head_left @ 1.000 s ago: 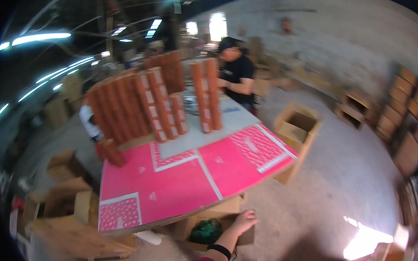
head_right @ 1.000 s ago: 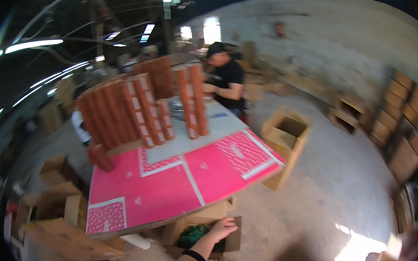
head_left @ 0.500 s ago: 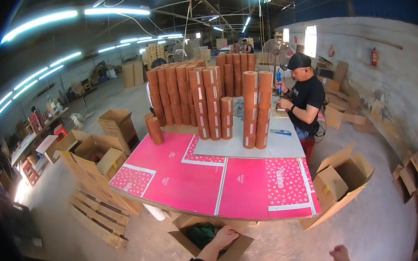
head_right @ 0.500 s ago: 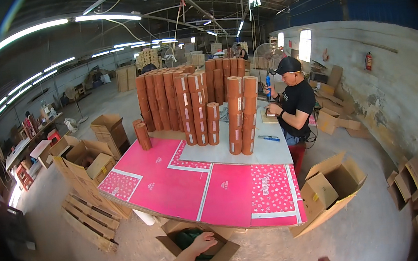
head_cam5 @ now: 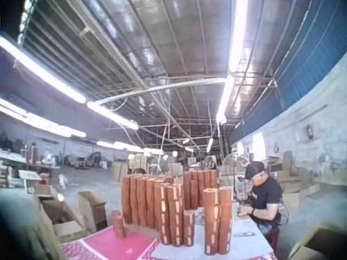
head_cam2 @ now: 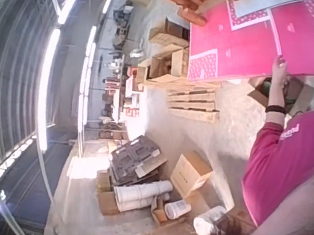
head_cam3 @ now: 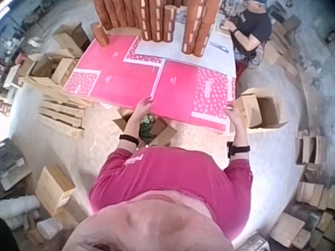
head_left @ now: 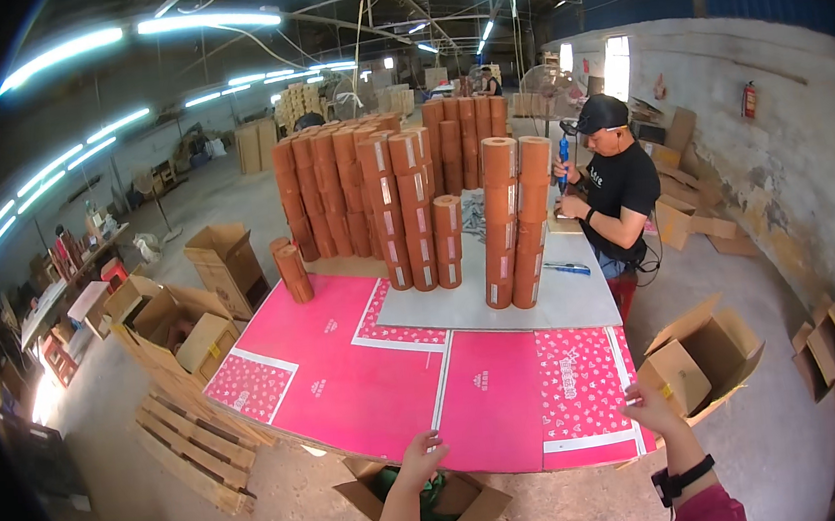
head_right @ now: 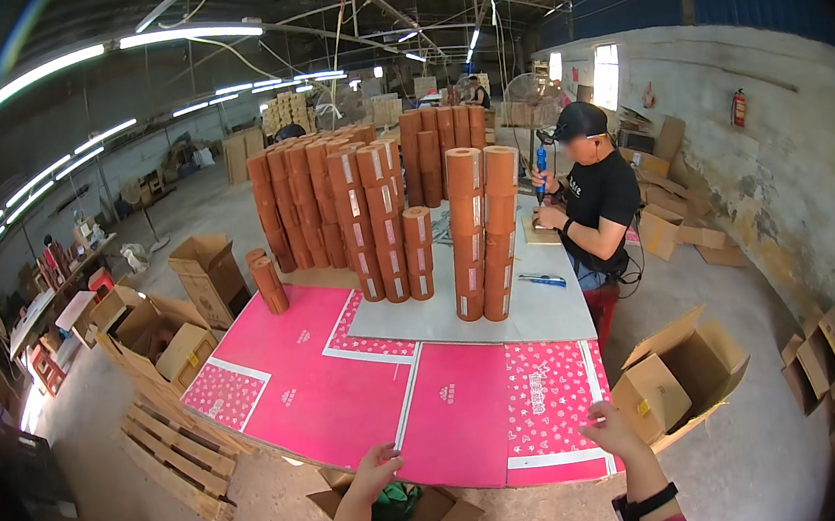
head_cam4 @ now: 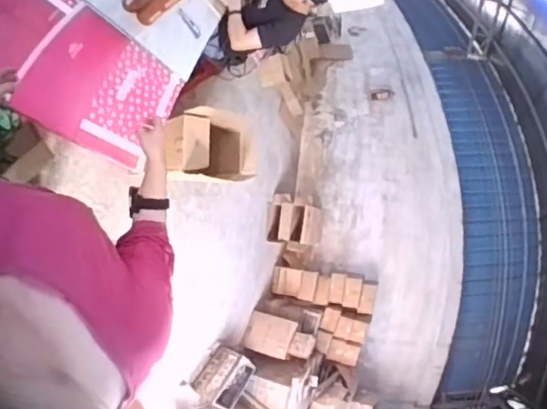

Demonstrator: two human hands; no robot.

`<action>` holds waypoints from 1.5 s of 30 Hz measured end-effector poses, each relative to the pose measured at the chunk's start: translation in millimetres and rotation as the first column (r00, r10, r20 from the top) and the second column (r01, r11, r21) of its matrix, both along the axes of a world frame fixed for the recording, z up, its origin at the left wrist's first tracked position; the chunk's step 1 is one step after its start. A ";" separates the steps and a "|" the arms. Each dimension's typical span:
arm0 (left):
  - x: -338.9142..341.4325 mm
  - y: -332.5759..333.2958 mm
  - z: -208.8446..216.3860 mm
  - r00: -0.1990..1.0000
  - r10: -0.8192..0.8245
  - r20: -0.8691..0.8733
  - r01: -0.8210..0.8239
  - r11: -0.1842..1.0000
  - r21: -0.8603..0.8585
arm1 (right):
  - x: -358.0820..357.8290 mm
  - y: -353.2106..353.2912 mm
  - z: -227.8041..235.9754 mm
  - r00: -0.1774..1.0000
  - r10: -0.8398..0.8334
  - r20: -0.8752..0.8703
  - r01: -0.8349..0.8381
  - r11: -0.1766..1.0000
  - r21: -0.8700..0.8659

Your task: The recorder moves large wooden cylinders with metal brackets between workbenches and pallets.

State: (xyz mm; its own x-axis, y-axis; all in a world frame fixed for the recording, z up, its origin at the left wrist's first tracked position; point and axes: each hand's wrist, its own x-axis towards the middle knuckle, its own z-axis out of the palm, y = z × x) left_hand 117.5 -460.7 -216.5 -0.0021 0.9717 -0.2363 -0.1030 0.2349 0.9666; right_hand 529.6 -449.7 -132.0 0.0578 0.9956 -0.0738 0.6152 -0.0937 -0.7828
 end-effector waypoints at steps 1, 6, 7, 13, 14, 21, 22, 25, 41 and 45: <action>0.2 6.1 3.0 0.999 -0.001 -0.048 0.002 1.000 0.015 | -2.6 13.2 -0.3 1.000 -0.004 -0.007 0.004 1.000 0.014; 4.7 17.3 20.3 0.987 -0.070 -0.147 0.087 0.990 0.111 | -23.1 66.4 7.9 0.998 0.056 -0.029 -0.056 0.998 0.011; 3.0 17.6 21.9 0.978 -0.098 -0.184 0.121 0.986 0.113 | -32.0 74.6 14.8 0.997 0.063 -0.042 -0.063 0.998 0.000; -1.7 34.9 73.3 0.909 -0.203 -0.364 0.229 0.973 0.028 | -46.1 134.5 21.0 0.985 0.120 -0.125 -0.113 0.992 0.062; -3.5 38.6 77.2 0.894 -0.212 -0.393 0.238 0.971 0.016 | -48.5 143.9 20.6 0.984 0.123 -0.130 -0.117 0.992 0.057; 10.2 119.0 111.0 0.816 -0.249 -0.522 0.289 0.957 -0.006 | -42.6 220.4 1.7 0.987 0.131 -0.093 -0.126 0.990 0.058; 16.4 136.4 115.6 0.796 -0.270 -0.541 0.311 0.950 -0.016 | -36.8 233.9 -6.2 0.992 0.102 -0.073 -0.097 0.992 0.076; 28.3 188.0 116.7 0.746 -0.285 -0.602 0.334 0.942 -0.032 | -43.6 262.0 -9.3 0.991 0.071 -0.114 -0.067 0.997 0.046; 109.7 423.1 39.2 0.847 -0.090 -0.524 0.135 0.990 0.047 | -51.3 416.1 -82.7 0.980 0.070 -0.186 -0.054 0.995 0.089; 119.5 454.8 14.3 0.858 -0.033 -0.513 0.201 0.940 0.275 | -57.0 446.4 -79.8 0.944 0.130 -0.302 -0.119 0.991 0.055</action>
State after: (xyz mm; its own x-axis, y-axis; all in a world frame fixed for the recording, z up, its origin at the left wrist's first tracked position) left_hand 237.0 -5.9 -202.2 0.0815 0.9938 0.0759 0.4157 -0.1031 0.9036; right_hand 472.6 -3.3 -211.8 -0.0865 0.9957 -0.0326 0.3517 -0.0001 -0.9361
